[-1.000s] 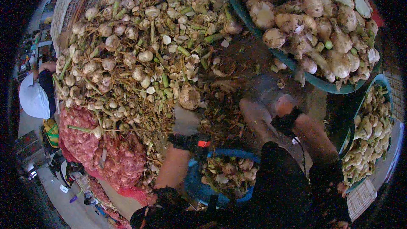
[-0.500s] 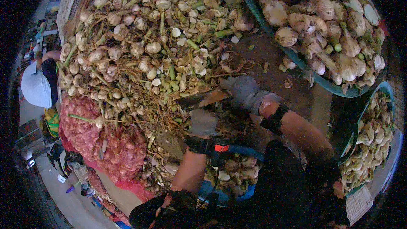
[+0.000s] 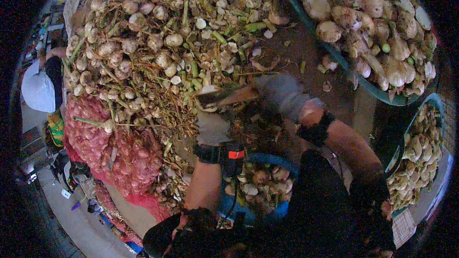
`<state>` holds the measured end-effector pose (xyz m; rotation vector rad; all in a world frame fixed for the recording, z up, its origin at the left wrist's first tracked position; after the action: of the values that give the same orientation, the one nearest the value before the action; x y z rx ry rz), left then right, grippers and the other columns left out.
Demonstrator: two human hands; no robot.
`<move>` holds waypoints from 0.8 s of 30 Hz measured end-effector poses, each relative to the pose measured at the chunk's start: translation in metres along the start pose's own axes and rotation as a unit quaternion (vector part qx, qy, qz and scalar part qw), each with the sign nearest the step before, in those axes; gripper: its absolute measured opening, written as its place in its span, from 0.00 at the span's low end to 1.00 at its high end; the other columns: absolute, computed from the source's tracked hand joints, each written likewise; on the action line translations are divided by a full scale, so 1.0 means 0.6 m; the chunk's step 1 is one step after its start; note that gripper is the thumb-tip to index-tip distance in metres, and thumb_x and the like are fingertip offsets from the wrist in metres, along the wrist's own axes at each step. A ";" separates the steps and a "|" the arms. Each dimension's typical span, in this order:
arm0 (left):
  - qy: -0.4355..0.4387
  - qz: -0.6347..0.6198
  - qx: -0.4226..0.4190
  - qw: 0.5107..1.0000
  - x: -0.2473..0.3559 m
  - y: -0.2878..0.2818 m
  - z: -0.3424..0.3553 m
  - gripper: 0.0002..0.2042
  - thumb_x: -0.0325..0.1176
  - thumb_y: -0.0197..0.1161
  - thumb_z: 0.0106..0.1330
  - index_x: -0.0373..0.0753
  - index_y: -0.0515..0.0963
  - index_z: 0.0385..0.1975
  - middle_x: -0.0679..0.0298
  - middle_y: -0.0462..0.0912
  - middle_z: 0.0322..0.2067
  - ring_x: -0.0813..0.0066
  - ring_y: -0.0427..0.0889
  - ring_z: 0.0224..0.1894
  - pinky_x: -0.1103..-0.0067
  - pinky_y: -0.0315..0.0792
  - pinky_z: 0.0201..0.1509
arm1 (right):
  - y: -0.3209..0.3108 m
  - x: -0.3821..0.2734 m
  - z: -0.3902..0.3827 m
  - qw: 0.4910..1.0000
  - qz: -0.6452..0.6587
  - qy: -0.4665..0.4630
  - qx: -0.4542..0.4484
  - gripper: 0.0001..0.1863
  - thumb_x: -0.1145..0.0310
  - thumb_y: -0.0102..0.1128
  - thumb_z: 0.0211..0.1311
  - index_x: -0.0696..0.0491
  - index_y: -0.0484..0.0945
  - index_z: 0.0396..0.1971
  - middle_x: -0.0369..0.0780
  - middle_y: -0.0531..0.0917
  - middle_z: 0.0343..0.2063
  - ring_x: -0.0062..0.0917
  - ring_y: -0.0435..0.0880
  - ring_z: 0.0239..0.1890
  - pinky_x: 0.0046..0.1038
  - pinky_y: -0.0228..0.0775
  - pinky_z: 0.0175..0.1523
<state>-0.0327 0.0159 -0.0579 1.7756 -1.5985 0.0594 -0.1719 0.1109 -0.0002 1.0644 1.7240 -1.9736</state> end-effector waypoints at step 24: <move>0.128 0.418 -0.291 0.851 0.006 0.048 -0.148 0.17 0.45 0.48 0.55 0.38 0.69 0.38 0.60 0.73 0.36 0.70 0.74 0.37 0.77 0.69 0.40 | 0.048 0.138 -0.001 0.967 -0.169 0.183 -0.053 0.13 0.63 0.46 0.48 0.52 0.72 0.34 0.47 0.76 0.28 0.38 0.74 0.32 0.37 0.65 0.38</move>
<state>-0.0194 0.0616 0.0225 0.5083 -1.8168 0.1878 -0.2082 0.1244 -0.0788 1.2224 2.3143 -1.9325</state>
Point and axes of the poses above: each hand's wrist, its own z-axis towards the middle knuckle, its own y-axis out of the palm, x = y × z, the point moved 10 cm from there along z, towards the middle knuckle
